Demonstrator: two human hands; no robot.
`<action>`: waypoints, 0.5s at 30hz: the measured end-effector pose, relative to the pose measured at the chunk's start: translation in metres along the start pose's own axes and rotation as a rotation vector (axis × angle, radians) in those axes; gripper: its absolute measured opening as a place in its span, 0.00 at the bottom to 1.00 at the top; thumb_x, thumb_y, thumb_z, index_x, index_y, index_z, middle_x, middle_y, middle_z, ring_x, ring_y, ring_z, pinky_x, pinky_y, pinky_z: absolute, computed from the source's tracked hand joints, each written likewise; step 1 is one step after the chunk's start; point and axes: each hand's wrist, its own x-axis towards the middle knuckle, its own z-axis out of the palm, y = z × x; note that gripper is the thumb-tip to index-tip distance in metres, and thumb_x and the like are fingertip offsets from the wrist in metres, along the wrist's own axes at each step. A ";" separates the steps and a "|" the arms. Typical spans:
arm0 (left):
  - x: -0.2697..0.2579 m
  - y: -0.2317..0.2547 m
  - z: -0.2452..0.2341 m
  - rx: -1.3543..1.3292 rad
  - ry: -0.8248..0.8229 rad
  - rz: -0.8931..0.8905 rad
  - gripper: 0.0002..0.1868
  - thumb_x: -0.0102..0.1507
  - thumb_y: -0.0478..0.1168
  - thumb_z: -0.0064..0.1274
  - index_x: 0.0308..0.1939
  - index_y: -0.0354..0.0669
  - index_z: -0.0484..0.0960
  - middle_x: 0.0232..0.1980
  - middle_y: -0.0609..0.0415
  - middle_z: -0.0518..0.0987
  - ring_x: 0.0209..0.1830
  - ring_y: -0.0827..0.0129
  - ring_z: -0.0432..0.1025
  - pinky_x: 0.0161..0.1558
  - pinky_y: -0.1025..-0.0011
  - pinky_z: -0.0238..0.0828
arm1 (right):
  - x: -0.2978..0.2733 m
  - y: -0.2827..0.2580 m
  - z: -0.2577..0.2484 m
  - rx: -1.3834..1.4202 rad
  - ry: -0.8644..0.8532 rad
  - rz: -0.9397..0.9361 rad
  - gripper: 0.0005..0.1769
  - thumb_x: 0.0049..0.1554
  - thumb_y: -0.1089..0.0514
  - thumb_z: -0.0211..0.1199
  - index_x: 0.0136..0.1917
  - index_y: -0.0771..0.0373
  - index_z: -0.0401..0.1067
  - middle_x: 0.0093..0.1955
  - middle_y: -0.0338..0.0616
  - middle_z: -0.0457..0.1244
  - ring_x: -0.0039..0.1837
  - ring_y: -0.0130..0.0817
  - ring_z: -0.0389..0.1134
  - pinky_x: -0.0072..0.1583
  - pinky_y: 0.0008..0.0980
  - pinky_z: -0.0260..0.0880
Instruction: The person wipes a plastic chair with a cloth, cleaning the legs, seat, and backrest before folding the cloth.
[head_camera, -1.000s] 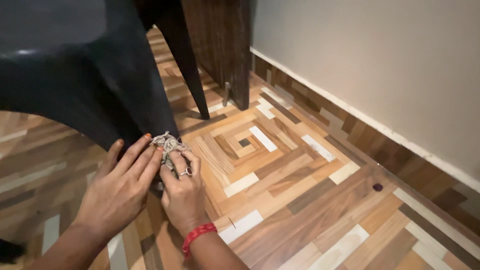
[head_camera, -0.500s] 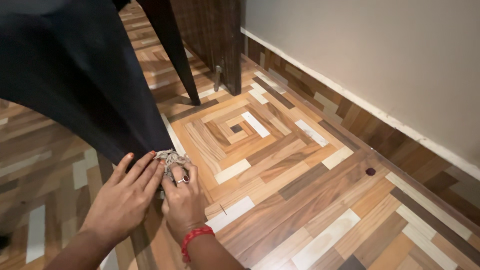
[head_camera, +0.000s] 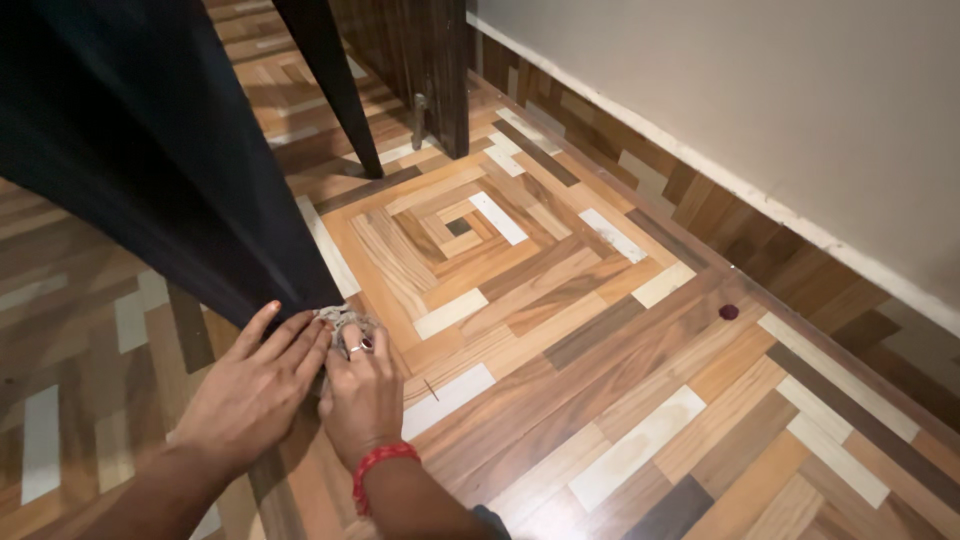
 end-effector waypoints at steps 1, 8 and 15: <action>0.002 -0.001 0.003 -0.008 0.024 -0.003 0.35 0.59 0.40 0.40 0.72 0.34 0.63 0.75 0.45 0.65 0.78 0.58 0.53 0.75 0.53 0.34 | 0.001 0.003 0.001 -0.012 0.003 0.001 0.23 0.43 0.71 0.66 0.54 0.70 0.77 0.63 0.53 0.63 0.66 0.58 0.62 0.61 0.50 0.70; 0.005 0.004 0.009 -0.030 -0.002 0.044 0.34 0.60 0.41 0.40 0.71 0.33 0.62 0.75 0.43 0.64 0.78 0.57 0.53 0.74 0.52 0.33 | -0.005 0.007 0.007 -0.075 -0.046 0.045 0.20 0.41 0.72 0.66 0.50 0.72 0.77 0.64 0.55 0.64 0.67 0.58 0.63 0.61 0.48 0.70; 0.008 0.011 0.003 -0.018 -0.196 0.067 0.33 0.64 0.42 0.37 0.73 0.31 0.58 0.76 0.39 0.60 0.77 0.57 0.51 0.77 0.55 0.32 | -0.009 0.013 0.012 -0.153 -0.209 0.164 0.23 0.41 0.71 0.68 0.53 0.70 0.78 0.63 0.50 0.65 0.65 0.52 0.64 0.60 0.45 0.70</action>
